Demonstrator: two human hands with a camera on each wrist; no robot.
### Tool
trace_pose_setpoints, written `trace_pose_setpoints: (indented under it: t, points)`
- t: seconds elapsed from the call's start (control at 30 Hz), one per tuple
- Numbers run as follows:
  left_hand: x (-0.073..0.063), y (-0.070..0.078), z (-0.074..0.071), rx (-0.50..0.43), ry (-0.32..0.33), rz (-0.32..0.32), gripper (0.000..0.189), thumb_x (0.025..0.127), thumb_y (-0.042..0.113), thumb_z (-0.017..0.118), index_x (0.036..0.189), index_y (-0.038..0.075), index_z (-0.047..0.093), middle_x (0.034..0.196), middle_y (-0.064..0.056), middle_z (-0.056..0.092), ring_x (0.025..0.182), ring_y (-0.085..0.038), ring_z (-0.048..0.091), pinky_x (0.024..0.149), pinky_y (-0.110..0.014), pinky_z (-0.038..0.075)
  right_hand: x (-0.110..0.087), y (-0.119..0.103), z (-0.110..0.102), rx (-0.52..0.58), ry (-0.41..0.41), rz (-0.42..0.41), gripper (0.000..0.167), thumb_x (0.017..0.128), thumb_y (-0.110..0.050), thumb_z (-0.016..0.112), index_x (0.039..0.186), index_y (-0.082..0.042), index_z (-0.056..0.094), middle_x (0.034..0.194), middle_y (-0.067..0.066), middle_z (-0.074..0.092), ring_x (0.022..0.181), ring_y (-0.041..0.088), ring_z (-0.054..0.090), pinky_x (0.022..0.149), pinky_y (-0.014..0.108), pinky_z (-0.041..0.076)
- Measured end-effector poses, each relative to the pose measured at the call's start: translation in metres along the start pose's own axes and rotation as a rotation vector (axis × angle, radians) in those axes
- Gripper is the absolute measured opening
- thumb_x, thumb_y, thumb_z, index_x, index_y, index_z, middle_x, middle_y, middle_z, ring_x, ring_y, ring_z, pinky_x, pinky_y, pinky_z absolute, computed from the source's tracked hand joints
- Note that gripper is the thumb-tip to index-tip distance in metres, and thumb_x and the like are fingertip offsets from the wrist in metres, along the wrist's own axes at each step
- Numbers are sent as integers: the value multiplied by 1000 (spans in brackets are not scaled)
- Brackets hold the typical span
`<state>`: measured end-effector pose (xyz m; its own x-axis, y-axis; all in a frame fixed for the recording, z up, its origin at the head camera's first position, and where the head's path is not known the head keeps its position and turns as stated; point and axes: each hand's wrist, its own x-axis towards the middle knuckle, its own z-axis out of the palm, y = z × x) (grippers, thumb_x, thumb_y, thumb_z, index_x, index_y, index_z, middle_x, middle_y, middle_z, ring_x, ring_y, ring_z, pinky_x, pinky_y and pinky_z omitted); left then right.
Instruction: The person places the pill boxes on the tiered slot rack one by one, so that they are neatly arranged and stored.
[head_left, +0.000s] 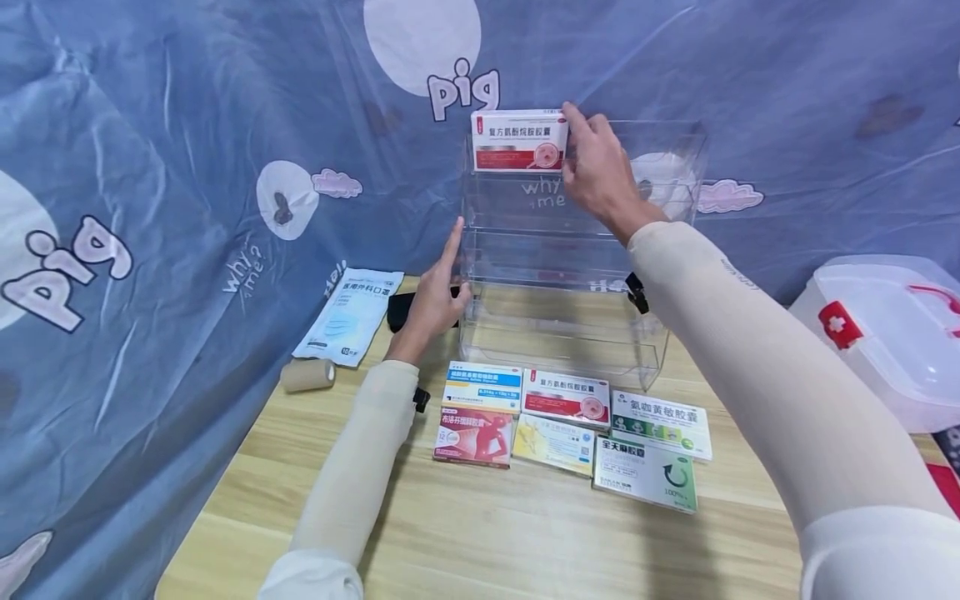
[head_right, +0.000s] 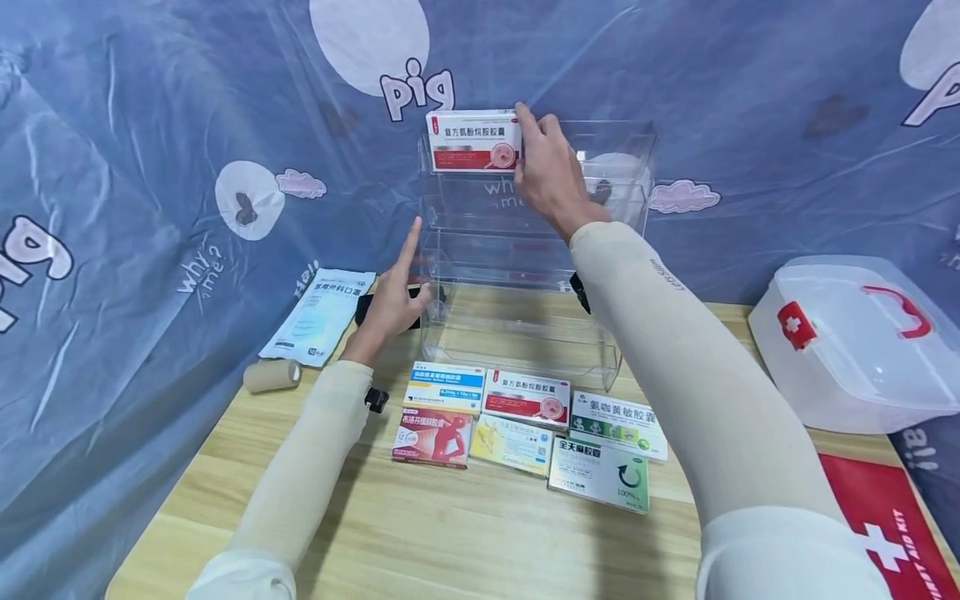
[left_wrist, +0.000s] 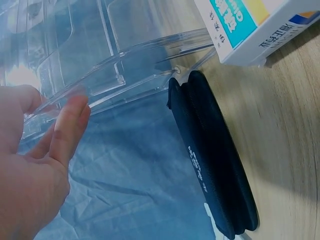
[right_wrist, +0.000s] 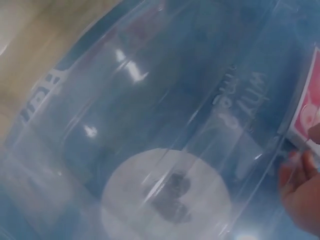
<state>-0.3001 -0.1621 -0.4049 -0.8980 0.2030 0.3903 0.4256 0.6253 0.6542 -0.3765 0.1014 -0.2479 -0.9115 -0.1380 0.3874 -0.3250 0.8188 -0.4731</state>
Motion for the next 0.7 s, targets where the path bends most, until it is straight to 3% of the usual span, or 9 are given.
trace_pose_setpoints:
  t: [0.17,0.3,0.5,0.7]
  points:
    - [0,0,-2,16,-2,5,106,100,-2,59,173,45,-2,180,-1,26,118,-33,71,87,-44,59,1,-8,-2,-82,-98,42,90,102,-11,52,176,-26,4,165,24,38,151,41,40,129,55,35]
    - [-1,0,-1,10,-11,0,106,100,-2,60,173,44,-2,180,-2,26,117,-32,70,87,-42,59,-5,-8,-3,-100,-140,43,100,99,-8,53,174,-27,-10,170,25,31,157,43,32,132,57,29]
    - [-2,0,1,5,-4,4,106,99,-3,59,173,45,-2,180,-3,27,121,-33,68,85,-43,58,-22,-9,-12,-39,-106,42,106,101,-9,57,171,-34,-18,178,17,18,166,35,19,135,54,25]
    - [0,2,0,10,17,2,107,99,-4,59,172,47,-1,177,-6,33,132,-34,66,87,-46,60,-56,2,-41,65,-75,76,104,104,-16,62,173,-33,-13,182,10,5,168,33,15,133,59,26]
